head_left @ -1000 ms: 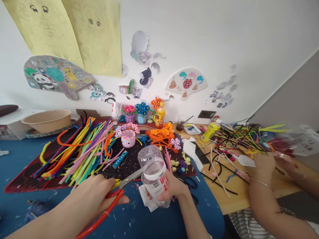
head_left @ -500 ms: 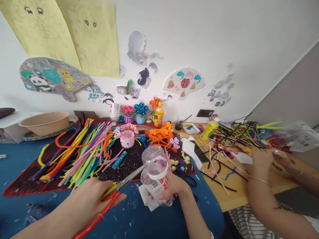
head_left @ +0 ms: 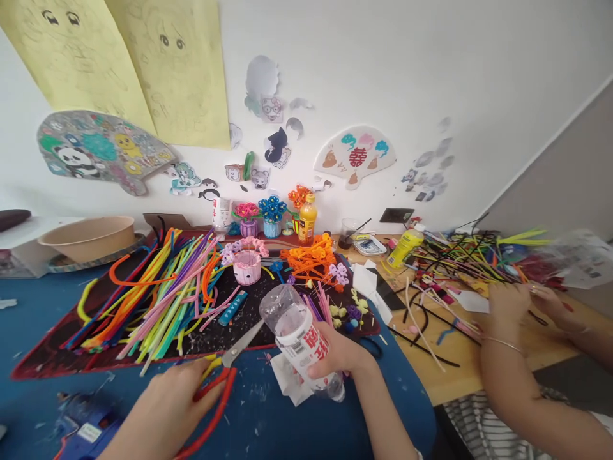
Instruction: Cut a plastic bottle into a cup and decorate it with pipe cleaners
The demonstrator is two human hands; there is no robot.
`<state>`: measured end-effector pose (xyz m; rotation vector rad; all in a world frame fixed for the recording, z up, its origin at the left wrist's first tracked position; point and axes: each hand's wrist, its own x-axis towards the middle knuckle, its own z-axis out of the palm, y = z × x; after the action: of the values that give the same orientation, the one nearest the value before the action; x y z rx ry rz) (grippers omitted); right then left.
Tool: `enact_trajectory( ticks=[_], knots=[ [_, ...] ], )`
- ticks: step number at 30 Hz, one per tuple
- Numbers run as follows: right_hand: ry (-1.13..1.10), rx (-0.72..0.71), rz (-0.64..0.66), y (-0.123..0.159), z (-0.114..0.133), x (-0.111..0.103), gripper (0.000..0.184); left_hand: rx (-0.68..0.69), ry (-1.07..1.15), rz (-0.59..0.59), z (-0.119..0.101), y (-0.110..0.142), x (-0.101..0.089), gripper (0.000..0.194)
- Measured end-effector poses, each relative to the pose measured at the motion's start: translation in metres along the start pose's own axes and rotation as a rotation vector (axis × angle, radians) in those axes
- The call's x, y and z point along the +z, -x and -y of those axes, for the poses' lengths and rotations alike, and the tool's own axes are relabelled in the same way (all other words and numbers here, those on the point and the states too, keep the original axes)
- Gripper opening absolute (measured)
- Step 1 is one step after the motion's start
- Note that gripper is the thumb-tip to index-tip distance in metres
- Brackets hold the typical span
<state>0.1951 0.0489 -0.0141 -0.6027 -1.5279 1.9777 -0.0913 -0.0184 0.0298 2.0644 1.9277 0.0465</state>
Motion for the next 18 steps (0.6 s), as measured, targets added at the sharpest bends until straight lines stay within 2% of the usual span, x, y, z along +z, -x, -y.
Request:
enact_trajectory(
  ticks=[2, 4, 6, 8, 11, 12, 14, 15, 18],
  knots=[
    [0.013, -0.001, 0.012, -0.001, 0.002, 0.0, 0.071, 0.019, -0.071, 0.07, -0.004, 0.001, 0.016, 0.038],
    [0.041, -0.002, 0.02, -0.001, 0.005, 0.0, 0.067, 0.049, -0.073, 0.057, -0.008, 0.001, 0.025, 0.043],
    [0.078, 0.005, 0.013, -0.002, 0.008, 0.0, 0.068, 0.071, -0.06, 0.003, -0.01, 0.002, 0.023, 0.044],
    [0.117, 0.032, 0.001, -0.003, 0.01, 0.001, 0.07, 0.133, 0.031, -0.141, -0.012, 0.002, 0.01, 0.04],
    [0.157, 0.066, 0.035, -0.007, 0.014, 0.002, 0.07, 0.315, 0.358, -0.492, -0.022, -0.003, -0.017, 0.05],
    [0.168, 0.067, 0.051, -0.009, 0.016, 0.002, 0.07, 0.384, 0.489, -0.524, -0.027, -0.007, -0.024, 0.053],
    [0.192, 0.057, 0.065, -0.014, 0.019, 0.005, 0.07, 0.454, 0.675, -0.488, -0.04, -0.017, -0.032, 0.054],
    [0.207, 0.048, 0.06, -0.017, 0.021, 0.006, 0.071, 0.479, 0.724, -0.428, -0.047, -0.022, -0.034, 0.056],
    [0.233, 0.018, 0.032, -0.022, 0.023, 0.01, 0.07, 0.384, 0.888, -0.34, -0.063, -0.038, -0.032, 0.056]
  ],
)
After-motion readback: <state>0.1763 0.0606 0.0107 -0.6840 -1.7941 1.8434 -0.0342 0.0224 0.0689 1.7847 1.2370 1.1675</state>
